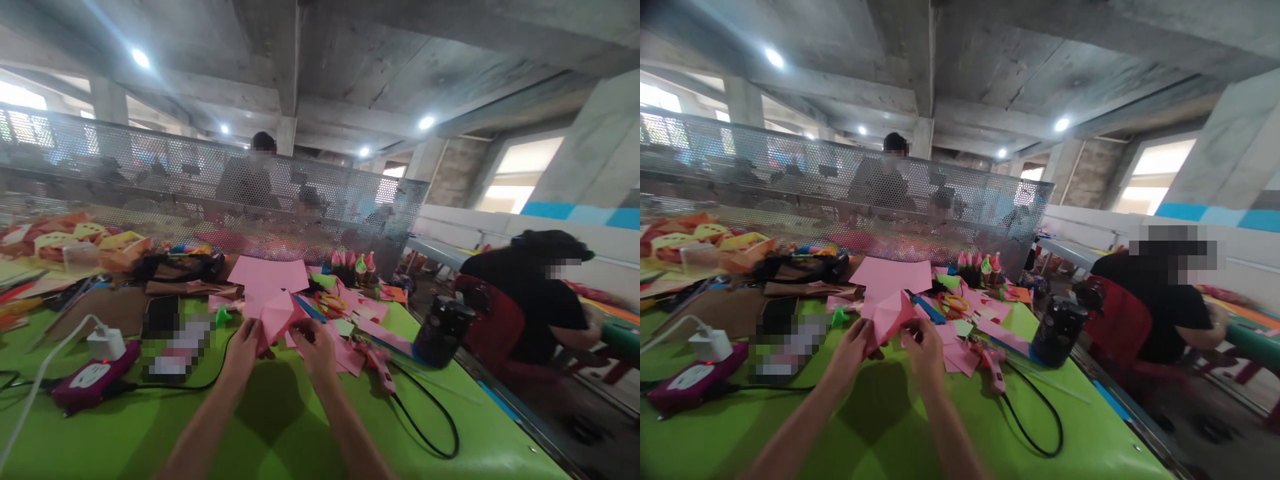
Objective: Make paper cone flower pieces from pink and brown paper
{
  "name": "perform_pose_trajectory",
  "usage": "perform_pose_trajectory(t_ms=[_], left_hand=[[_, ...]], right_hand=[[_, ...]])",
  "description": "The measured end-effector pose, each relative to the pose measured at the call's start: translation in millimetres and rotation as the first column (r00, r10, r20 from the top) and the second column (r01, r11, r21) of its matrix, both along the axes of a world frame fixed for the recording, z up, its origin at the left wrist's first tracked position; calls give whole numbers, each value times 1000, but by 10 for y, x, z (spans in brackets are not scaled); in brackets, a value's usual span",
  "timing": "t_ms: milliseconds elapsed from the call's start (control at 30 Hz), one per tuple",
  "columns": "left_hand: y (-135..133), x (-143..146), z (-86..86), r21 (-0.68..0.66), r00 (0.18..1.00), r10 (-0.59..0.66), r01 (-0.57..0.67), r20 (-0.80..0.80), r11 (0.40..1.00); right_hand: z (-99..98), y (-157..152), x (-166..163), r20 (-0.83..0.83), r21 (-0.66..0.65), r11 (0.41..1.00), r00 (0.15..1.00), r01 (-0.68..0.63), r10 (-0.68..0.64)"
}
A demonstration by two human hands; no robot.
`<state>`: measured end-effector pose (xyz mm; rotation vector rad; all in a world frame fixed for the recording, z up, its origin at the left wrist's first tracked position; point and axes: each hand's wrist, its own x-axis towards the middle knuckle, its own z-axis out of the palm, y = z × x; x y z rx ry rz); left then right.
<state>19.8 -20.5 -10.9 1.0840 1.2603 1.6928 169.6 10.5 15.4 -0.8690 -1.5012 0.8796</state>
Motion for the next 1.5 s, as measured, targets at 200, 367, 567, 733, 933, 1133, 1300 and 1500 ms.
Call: perform_pose_trajectory(t_ms=[200,367,567,733,933,1133,1300,1500], left_hand=[[20,50,-33,37,999,-22,20,49,999],[53,67,-66,52,999,-24,22,33,998],[43,91,-27,60,998,-42,39,44,997],[28,35,-24,60,996,21,-26,83,998],[25,3,-47,71,989,95,-103,110,992],[12,77,-29,83,998,25,-30,65,996],[-1,95,5,79,999,-28,24,43,997],[-25,104,63,96,993,-41,30,111,995]], right_hand=[[-72,-51,-146,40,-90,985,988,-148,152],[-131,8,-142,15,-102,989,994,-104,106],[-127,20,-143,12,-108,988,994,-108,110],[-109,49,-89,7,-159,984,996,-82,84],[-94,-21,-121,-55,-282,935,977,-214,207],[-95,-30,-155,-94,-311,927,978,-208,188],[-123,32,-112,-133,-288,939,979,-188,155],[-114,24,-107,-146,-290,929,970,-229,194]])
